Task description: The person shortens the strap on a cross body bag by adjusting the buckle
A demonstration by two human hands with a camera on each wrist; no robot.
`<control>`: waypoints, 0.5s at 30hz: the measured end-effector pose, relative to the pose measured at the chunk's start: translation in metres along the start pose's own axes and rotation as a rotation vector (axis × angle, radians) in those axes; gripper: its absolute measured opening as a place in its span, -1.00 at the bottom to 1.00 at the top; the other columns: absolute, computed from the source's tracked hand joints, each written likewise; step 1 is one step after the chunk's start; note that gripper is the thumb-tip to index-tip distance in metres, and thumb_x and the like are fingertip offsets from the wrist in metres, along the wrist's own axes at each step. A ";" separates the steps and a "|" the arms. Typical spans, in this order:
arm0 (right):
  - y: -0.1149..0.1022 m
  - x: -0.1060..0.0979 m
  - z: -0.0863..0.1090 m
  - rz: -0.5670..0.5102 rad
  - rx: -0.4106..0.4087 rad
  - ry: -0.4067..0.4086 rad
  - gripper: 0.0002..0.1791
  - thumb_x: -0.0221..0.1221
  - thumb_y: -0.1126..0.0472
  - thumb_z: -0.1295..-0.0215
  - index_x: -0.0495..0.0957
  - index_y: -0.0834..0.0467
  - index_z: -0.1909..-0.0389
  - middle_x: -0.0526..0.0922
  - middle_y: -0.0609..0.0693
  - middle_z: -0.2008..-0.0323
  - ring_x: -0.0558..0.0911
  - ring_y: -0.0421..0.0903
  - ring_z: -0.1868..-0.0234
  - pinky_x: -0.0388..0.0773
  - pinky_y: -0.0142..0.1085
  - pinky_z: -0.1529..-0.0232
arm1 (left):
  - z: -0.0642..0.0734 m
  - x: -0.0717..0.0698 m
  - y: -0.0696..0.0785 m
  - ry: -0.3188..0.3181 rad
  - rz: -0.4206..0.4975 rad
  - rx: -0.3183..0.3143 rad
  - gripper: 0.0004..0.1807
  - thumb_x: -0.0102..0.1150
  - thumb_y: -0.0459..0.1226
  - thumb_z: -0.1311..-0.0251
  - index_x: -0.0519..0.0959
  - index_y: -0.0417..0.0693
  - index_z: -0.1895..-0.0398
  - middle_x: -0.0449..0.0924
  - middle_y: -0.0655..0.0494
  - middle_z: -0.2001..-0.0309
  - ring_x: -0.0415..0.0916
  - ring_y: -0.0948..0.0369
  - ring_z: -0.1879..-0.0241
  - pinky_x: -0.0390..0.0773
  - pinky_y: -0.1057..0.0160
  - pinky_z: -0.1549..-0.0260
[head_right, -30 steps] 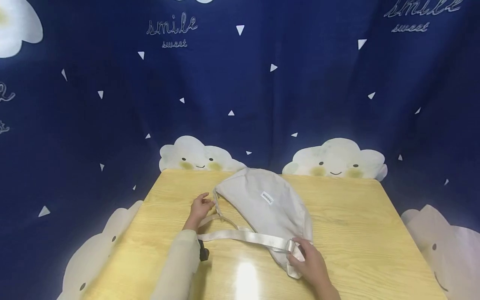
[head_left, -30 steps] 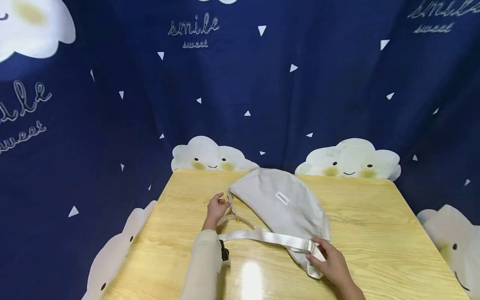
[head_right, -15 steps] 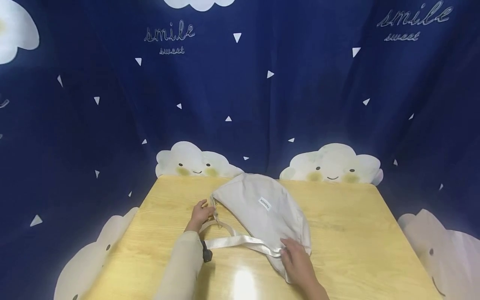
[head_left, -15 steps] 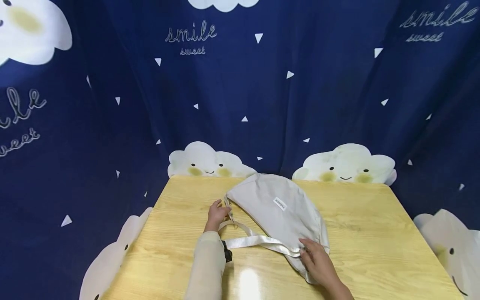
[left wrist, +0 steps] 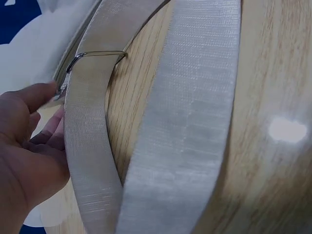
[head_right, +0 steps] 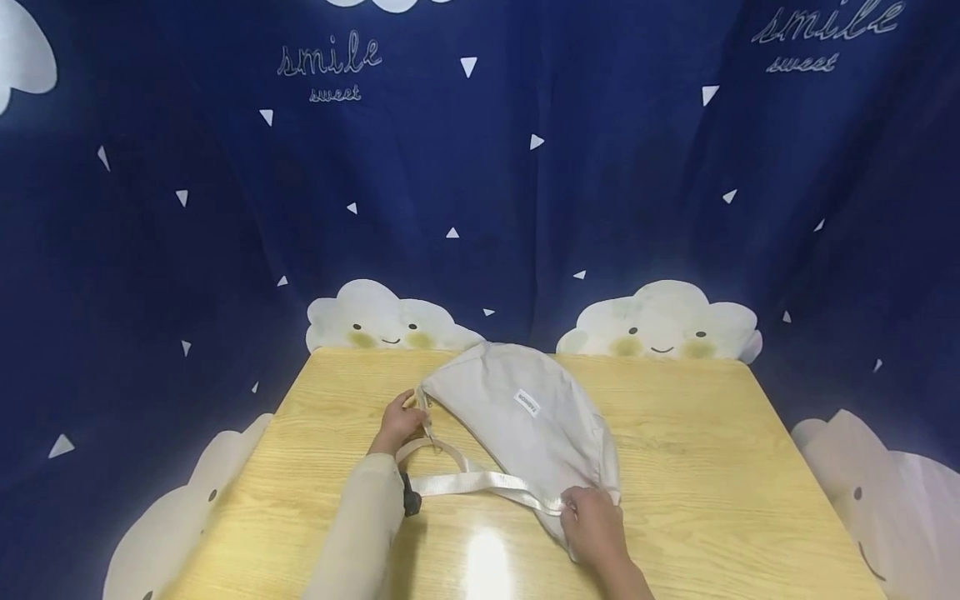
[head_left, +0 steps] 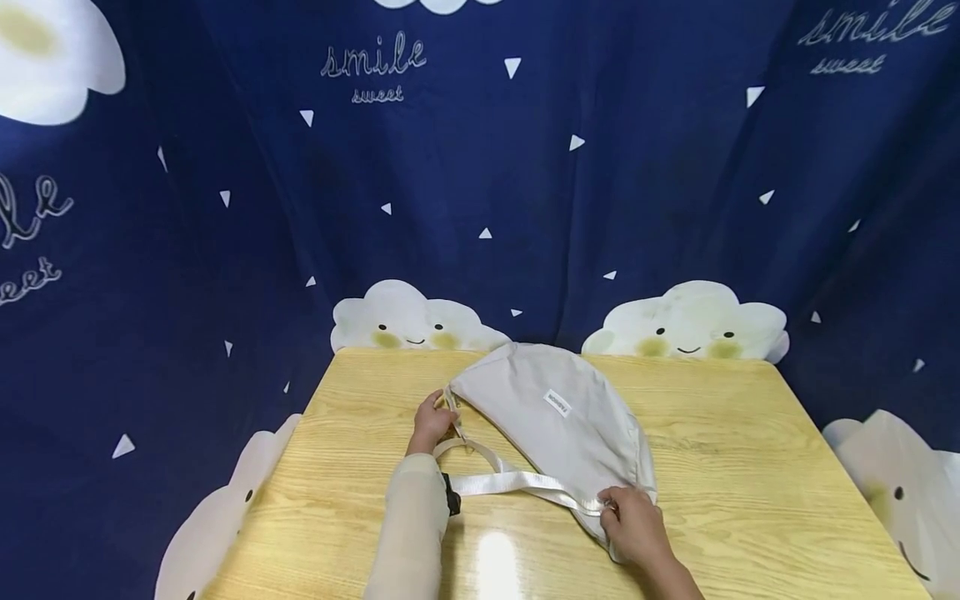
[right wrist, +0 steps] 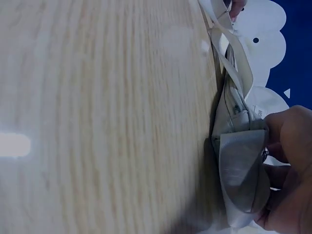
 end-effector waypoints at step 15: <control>-0.002 -0.008 0.010 -0.169 0.048 -0.071 -0.54 0.41 0.28 0.14 0.58 0.23 0.11 0.38 -0.07 0.41 0.36 -0.17 0.42 0.34 -0.26 0.41 | 0.010 0.004 -0.002 -0.028 0.012 -0.009 -0.22 0.07 -0.65 0.18 0.29 -0.25 -0.28 0.59 -0.22 0.31 0.49 0.18 0.59 0.52 0.30 0.60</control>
Point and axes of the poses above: each hand's wrist, its own z-axis away from the middle knuckle, its own x-axis out of the palm, y = z × x, the point moved 7 cm from there along -z, towards the middle knuckle
